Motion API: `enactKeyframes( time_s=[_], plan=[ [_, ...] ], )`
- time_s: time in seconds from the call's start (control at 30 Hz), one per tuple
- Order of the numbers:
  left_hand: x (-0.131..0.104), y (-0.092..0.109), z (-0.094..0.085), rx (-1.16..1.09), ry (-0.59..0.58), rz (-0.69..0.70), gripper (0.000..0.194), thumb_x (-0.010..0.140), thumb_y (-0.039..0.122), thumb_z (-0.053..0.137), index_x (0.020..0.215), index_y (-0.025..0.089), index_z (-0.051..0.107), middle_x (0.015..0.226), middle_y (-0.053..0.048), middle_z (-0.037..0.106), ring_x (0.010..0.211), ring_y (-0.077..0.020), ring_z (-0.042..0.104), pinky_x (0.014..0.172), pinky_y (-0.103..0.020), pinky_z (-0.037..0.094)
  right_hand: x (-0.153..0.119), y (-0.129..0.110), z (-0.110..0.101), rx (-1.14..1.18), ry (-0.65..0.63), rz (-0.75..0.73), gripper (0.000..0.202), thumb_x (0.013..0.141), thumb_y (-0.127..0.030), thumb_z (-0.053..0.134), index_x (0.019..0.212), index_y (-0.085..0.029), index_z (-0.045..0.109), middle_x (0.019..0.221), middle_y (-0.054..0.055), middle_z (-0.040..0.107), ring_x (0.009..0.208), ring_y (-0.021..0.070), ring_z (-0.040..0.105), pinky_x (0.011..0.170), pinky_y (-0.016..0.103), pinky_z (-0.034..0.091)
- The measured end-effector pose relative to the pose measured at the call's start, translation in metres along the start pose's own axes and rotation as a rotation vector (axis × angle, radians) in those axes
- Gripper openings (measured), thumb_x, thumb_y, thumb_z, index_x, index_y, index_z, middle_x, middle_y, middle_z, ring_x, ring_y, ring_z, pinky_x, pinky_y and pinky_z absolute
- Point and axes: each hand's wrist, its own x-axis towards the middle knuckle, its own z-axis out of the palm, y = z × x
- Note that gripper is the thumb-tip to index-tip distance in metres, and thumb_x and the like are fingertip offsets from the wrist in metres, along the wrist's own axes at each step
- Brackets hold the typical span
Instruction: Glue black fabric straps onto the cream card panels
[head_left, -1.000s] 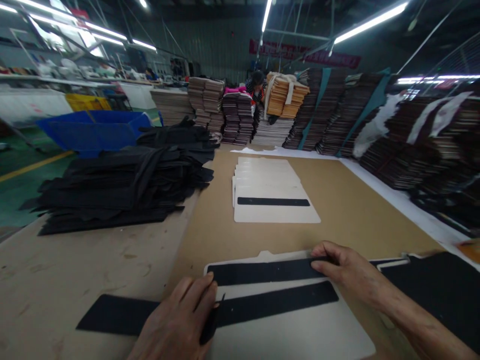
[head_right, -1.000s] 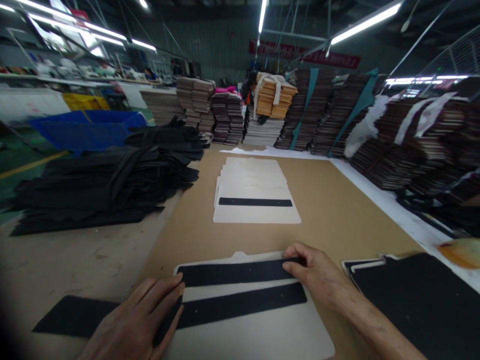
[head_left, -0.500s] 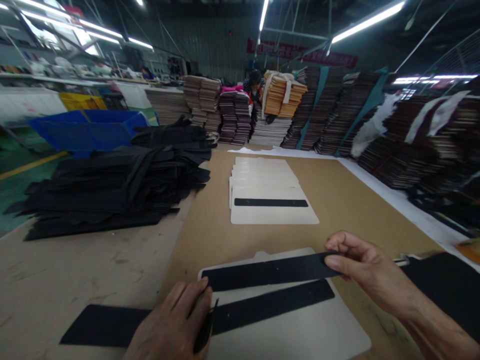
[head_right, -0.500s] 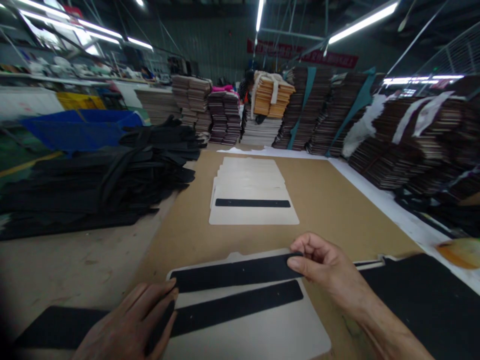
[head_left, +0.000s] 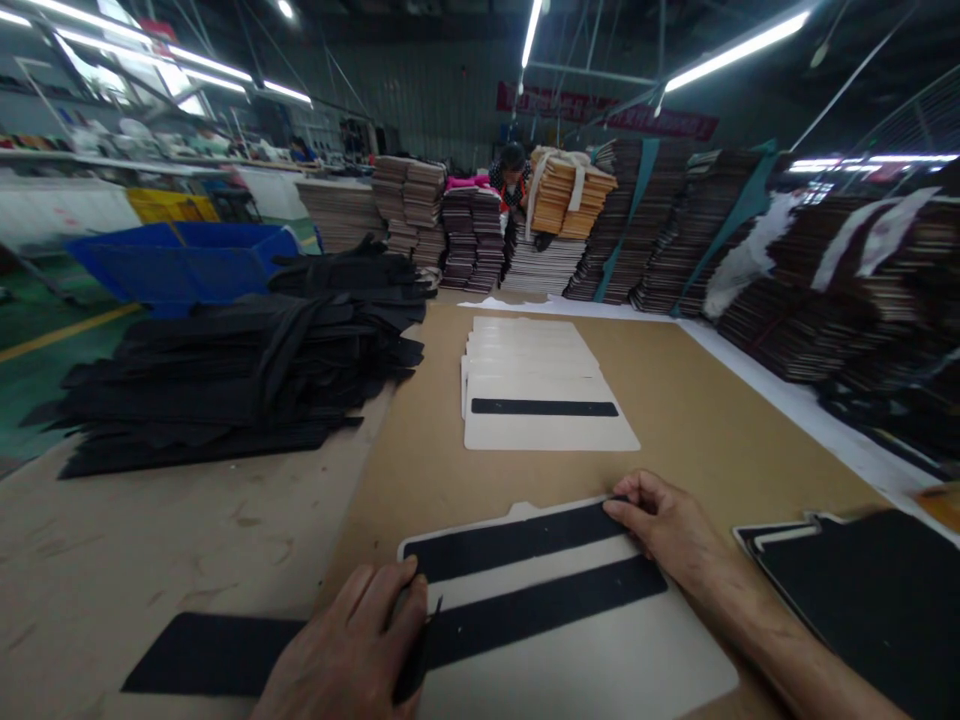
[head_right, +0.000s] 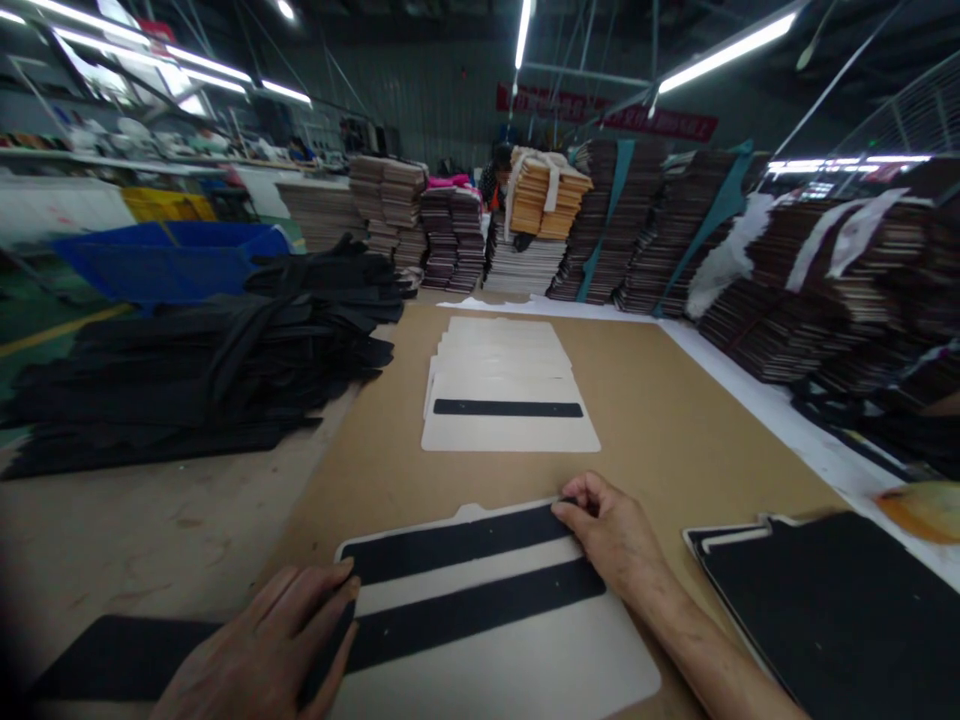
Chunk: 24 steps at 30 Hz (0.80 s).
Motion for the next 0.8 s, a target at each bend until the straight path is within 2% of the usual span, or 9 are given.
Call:
enactKeyframes(
  time_s=[0.1,0.3,0.47,0.67,0.8],
  plan=[
    [-0.001,-0.001,0.001,-0.007,0.013,0.002,0.031,0.082,0.022,0.05,0.111,0.021,0.062,0.11,-0.005,0.065,0.096,-0.0227,0.061,0.079,-0.033,0.057,0.001,-0.002,-0.001,-0.07,0.02,-0.02,0.021,0.073,-0.04,0.061,0.082,-0.023,0.056,0.065,-0.006,0.048,0.055,0.0126,0.046,0.051,0.026,0.037],
    [-0.003,0.0,0.003,-0.006,0.004,-0.006,0.032,0.082,0.023,0.051,0.111,0.021,0.063,0.11,-0.006,0.065,0.095,-0.0226,0.061,0.079,-0.033,0.058,-0.001,-0.009,-0.001,-0.085,0.024,0.024,0.019,0.074,-0.04,0.059,0.081,-0.024,0.053,0.066,-0.005,0.049,0.052,0.0124,0.046,0.048,0.026,0.036],
    [-0.007,0.0,0.005,-0.022,-0.023,-0.023,0.034,0.081,0.02,0.05,0.112,0.021,0.063,0.114,-0.006,0.065,0.098,-0.0232,0.061,0.08,-0.034,0.057,0.001,-0.006,0.0,-0.087,0.024,0.017,0.019,0.076,-0.041,0.058,0.081,-0.024,0.051,0.064,-0.006,0.05,0.051,0.0131,0.048,0.049,0.027,0.036],
    [-0.006,-0.002,0.004,-0.013,-0.012,-0.012,0.032,0.082,0.021,0.052,0.112,0.023,0.061,0.112,-0.005,0.065,0.097,-0.0224,0.062,0.08,-0.034,0.058,0.005,0.002,-0.002,-0.275,0.062,-0.092,0.018,0.078,-0.039,0.061,0.08,-0.025,0.05,0.065,-0.005,0.053,0.061,0.017,0.054,0.061,0.03,0.041],
    [-0.004,-0.003,0.005,-0.012,0.011,-0.001,0.029,0.083,0.023,0.051,0.111,0.023,0.061,0.109,-0.004,0.066,0.095,-0.022,0.063,0.078,-0.033,0.057,0.001,-0.001,-0.003,-0.371,0.068,-0.186,0.015,0.083,-0.036,0.058,0.076,-0.024,0.051,0.077,0.0,0.059,0.073,0.0199,0.058,0.072,0.033,0.044]
  ],
)
